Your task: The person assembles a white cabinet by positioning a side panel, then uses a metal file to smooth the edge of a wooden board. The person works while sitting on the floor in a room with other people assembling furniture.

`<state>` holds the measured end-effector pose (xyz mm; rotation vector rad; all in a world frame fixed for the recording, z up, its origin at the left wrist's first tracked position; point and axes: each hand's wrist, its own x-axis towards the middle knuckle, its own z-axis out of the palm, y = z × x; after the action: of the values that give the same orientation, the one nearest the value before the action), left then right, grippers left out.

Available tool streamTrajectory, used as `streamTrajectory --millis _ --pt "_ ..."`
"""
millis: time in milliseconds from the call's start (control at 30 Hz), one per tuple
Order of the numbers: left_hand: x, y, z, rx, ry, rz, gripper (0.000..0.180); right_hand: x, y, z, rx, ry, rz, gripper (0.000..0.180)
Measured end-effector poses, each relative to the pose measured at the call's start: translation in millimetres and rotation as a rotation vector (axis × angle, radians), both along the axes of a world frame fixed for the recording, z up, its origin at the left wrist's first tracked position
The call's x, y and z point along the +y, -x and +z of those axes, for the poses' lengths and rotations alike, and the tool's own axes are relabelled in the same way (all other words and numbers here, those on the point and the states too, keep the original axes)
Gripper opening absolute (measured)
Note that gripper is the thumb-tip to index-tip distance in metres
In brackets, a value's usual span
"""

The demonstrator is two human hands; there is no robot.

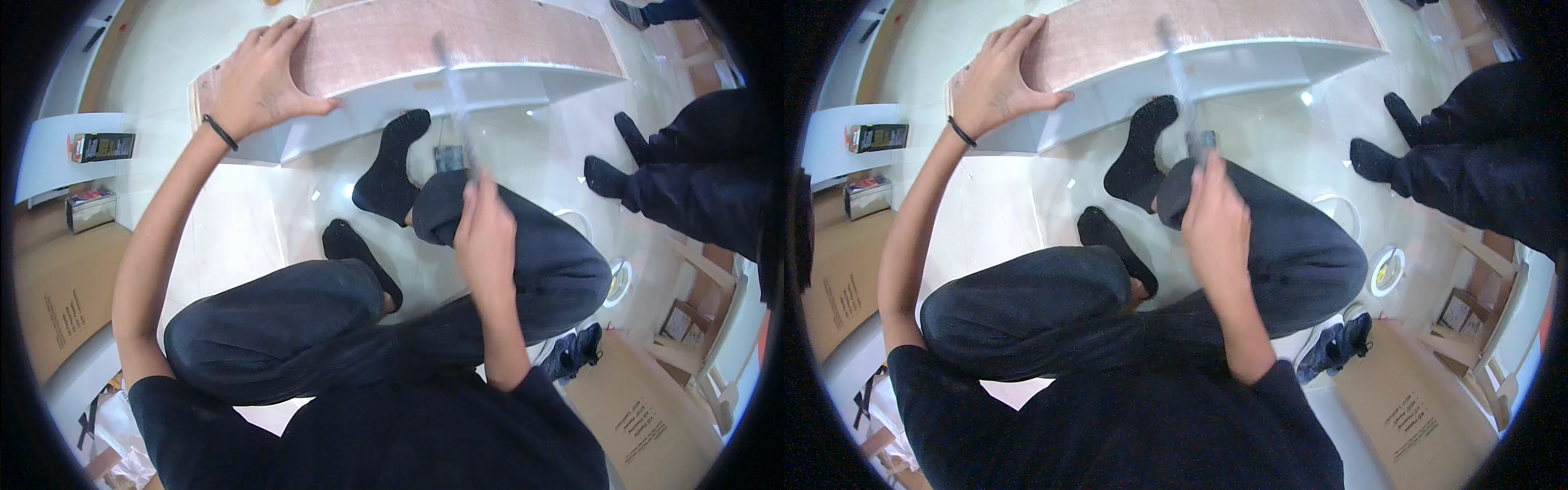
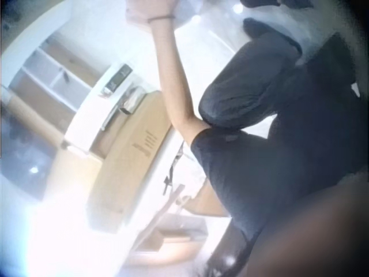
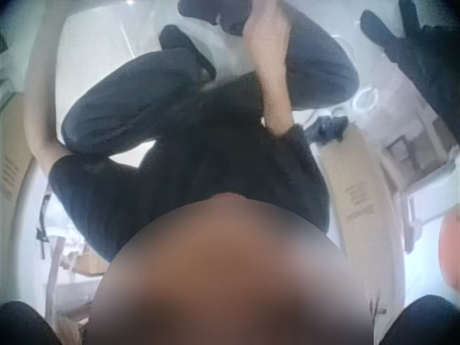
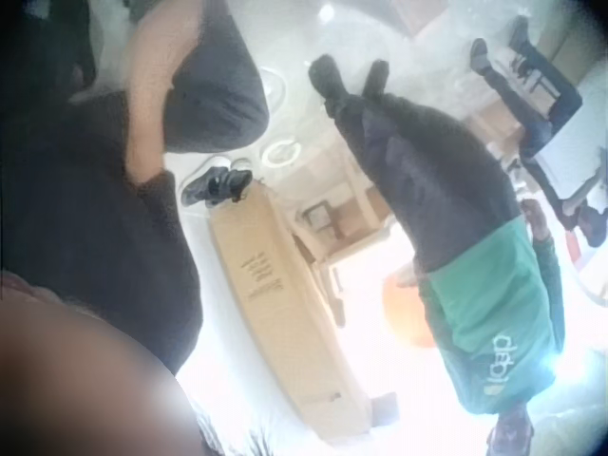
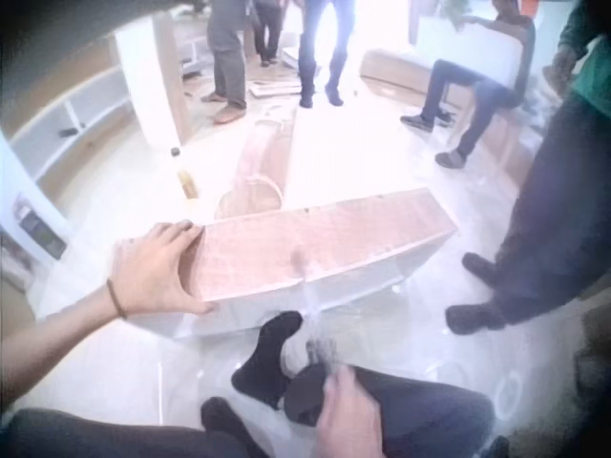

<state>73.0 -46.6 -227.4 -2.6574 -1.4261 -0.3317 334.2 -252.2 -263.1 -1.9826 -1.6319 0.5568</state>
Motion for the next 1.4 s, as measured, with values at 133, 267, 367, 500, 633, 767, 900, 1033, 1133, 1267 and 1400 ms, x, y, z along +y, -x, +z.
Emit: streamTrajectory --millis 133,267,367,500,633,767,900,1033,1133,1267,1400 --pt "4.8 -2.3 -2.2 -0.019 0.028 -0.017 0.109 22.3 7.8 -1.2 0.039 0.105 -0.114 0.04" --pt "-6.9 -8.8 5.8 0.011 0.062 -0.005 0.099 -55.3 46.4 -13.0 0.157 0.079 0.052 0.036" --pt "-8.9 -5.7 17.6 0.092 0.08 -0.042 0.11 -74.2 45.7 -22.3 0.319 0.124 0.034 0.042" --pt "-15.0 -2.5 -3.3 0.105 -0.227 -0.329 0.083 -70.6 48.0 -9.1 0.53 -0.02 -0.16 0.038" --pt "-35.5 3.8 -15.7 0.09 -0.273 -0.491 0.054 -36.2 38.9 1.4 0.477 0.091 -0.135 0.036" --pt "-36.6 24.9 -21.4 0.05 -0.248 -0.467 0.051 -17.6 57.6 0.0 0.32 -0.059 -0.1 0.032" --pt "-35.0 38.3 -20.5 -0.014 -0.244 -0.323 0.053 -6.8 67.5 -6.3 0.239 0.036 -0.021 0.029" --pt "-16.5 61.4 -1.6 -0.004 0.011 -0.057 0.116 -14.3 80.6 -20.7 0.237 0.014 0.003 0.027" --pt "-15.2 67.6 -1.7 -0.044 0.105 0.018 0.118 -19.1 89.5 -22.2 0.235 0.025 0.052 0.027" --pt "-16.8 67.5 -2.1 -0.12 0.139 0.002 0.118 -23.8 95.0 -28.6 0.219 0.029 0.049 0.026" --pt "-13.1 68.7 -22.2 -0.143 -0.178 -0.233 0.091 -22.9 93.1 -31.8 0.317 -0.036 -0.002 0.026"
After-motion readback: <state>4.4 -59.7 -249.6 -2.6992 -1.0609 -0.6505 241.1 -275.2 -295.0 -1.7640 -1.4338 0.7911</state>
